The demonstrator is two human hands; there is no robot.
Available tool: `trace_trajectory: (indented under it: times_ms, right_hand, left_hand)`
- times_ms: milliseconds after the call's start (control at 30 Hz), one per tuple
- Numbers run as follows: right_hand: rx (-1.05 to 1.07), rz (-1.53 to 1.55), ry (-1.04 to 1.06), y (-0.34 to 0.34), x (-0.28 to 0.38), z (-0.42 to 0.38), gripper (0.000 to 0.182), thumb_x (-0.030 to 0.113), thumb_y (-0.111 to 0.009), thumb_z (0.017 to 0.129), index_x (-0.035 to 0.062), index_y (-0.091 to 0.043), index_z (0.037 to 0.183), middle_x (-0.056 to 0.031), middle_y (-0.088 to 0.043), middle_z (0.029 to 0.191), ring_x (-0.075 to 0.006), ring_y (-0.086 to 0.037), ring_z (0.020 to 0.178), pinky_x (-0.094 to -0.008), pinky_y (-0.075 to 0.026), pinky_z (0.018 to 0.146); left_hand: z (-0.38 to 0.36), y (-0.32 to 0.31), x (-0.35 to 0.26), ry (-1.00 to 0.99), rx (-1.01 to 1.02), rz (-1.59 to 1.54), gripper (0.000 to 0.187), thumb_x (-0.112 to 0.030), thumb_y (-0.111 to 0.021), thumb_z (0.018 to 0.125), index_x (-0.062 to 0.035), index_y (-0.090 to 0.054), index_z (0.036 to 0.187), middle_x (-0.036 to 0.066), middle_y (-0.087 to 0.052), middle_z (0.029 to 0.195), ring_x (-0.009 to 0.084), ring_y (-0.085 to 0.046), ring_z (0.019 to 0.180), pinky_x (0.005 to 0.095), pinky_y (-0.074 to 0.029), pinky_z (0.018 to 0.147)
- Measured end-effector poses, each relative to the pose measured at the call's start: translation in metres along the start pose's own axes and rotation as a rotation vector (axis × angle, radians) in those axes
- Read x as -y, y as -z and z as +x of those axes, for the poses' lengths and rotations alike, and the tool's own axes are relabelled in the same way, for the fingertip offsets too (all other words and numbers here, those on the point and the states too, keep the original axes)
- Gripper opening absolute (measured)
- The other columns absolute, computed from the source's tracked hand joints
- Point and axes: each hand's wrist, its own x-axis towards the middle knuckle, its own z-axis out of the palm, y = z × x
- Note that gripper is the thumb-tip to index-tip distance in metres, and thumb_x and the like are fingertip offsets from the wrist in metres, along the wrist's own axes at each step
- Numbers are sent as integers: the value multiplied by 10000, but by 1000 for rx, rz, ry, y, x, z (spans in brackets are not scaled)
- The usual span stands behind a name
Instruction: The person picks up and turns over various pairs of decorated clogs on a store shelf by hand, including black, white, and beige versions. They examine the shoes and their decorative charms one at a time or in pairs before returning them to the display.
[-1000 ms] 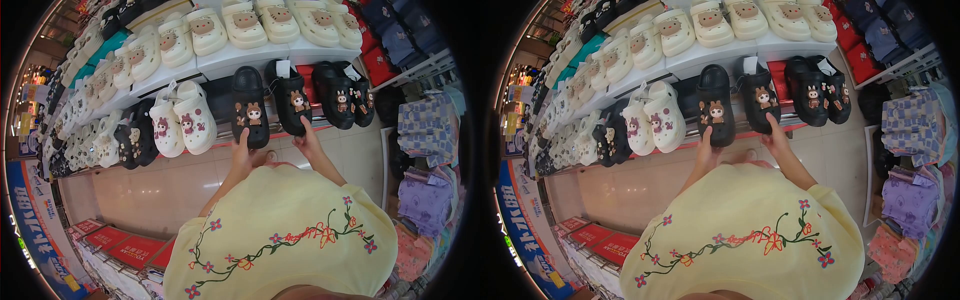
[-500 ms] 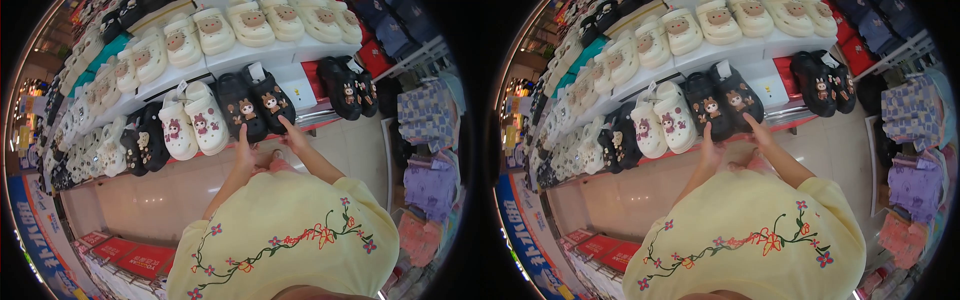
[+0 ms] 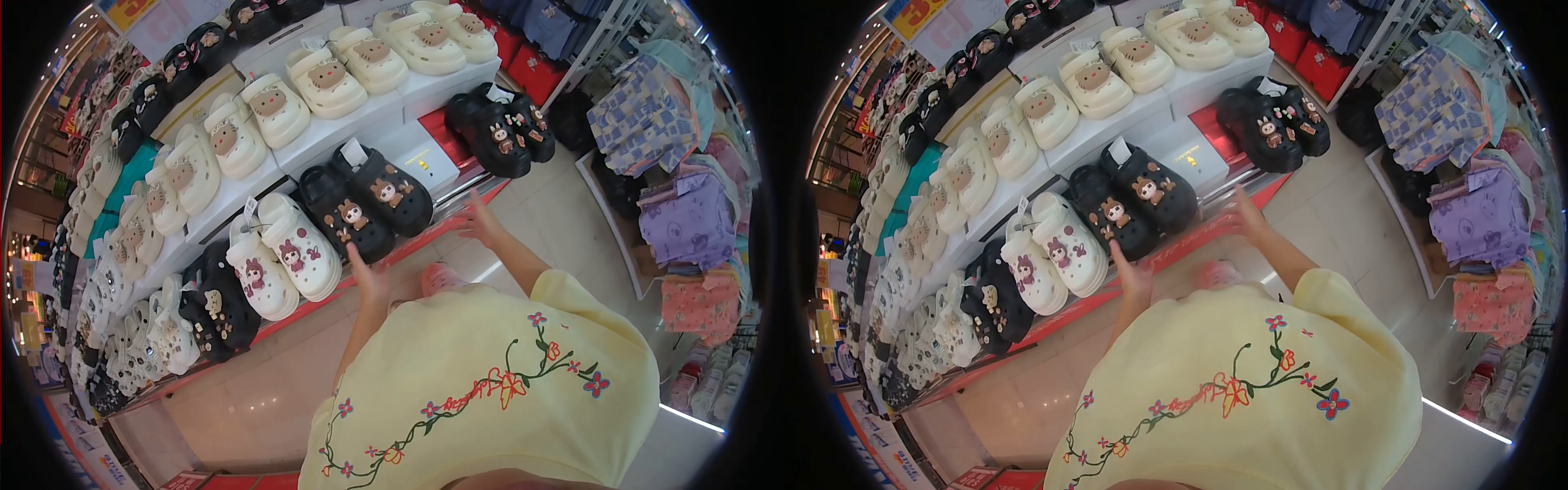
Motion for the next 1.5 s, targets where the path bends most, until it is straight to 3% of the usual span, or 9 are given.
trace_trajectory:
  times_ms: [133,200,300,500,600,700,933,1233,1500]
  right_hand:
    - [-272,718,7,104,-1,33,1007,606,-623,736,104,-85,1423,-182,-393,1292,-326,-514,1067,-452,-410,895]
    - [-413,732,276,135,12,31,1048,599,-649,713,107,-54,1421,-166,-352,1323,-309,-461,1128,-450,-347,959]
    - [-406,806,283,171,45,30,1038,600,-646,716,104,-70,1423,-157,-336,1335,-299,-439,1152,-443,-344,963]
    - [-53,438,326,245,106,62,772,489,-645,775,135,-257,1340,-115,-397,1268,-263,-481,1102,-434,-395,904]
    - [13,61,197,248,132,55,629,418,-648,797,144,-308,1249,-107,-452,1194,-270,-545,1003,-415,-464,795]
    - [32,61,190,247,138,60,598,397,-654,802,136,-290,1198,-127,-487,1141,-272,-584,909,-391,-498,715]
    - [-54,38,70,227,161,59,652,409,-673,785,90,-244,1160,-202,-476,1127,-292,-617,881,-396,-536,685]
    - [-35,-114,177,195,155,44,691,375,-691,775,81,-219,1187,-208,-484,1089,-251,-624,823,-311,-534,512]
    - [247,-69,223,143,137,36,716,242,-762,735,34,-230,1167,-191,-455,1082,-197,-558,900,-276,-513,676]
  left_hand:
    - [-5,40,31,118,16,207,526,-558,-498,846,-138,-489,1164,0,-546,1109,186,-484,1029,381,-372,819]
    - [9,63,61,252,88,391,535,-531,-510,850,-122,-465,1191,27,-534,1126,200,-491,1035,382,-378,838]
    - [3,24,83,334,359,704,554,-491,-527,856,-98,-429,1232,68,-517,1152,222,-500,1042,383,-386,867]
    - [5,-142,125,285,791,863,611,-411,-562,867,-49,-357,1314,149,-483,1203,265,-520,1058,385,-402,924]
    - [31,-228,153,823,514,518,629,-408,-600,847,-63,-362,1315,151,-447,1276,223,-448,1161,426,-319,1001]
    - [33,-239,175,646,412,292,624,-411,-621,833,-88,-379,1309,126,-413,1324,193,-384,1218,429,-260,1034]
    - [17,-246,186,448,306,94,541,-304,-701,791,-134,-439,1233,20,-568,1135,162,-536,1037,369,-410,875]
    - [-6,-269,191,27,-102,207,685,-279,-719,767,-71,-254,1226,161,-499,1103,263,-598,892,355,-520,607]
    - [-29,-218,171,-185,-99,-15,673,-306,-685,785,-70,-280,1267,158,-477,1151,264,-571,977,375,-519,764]
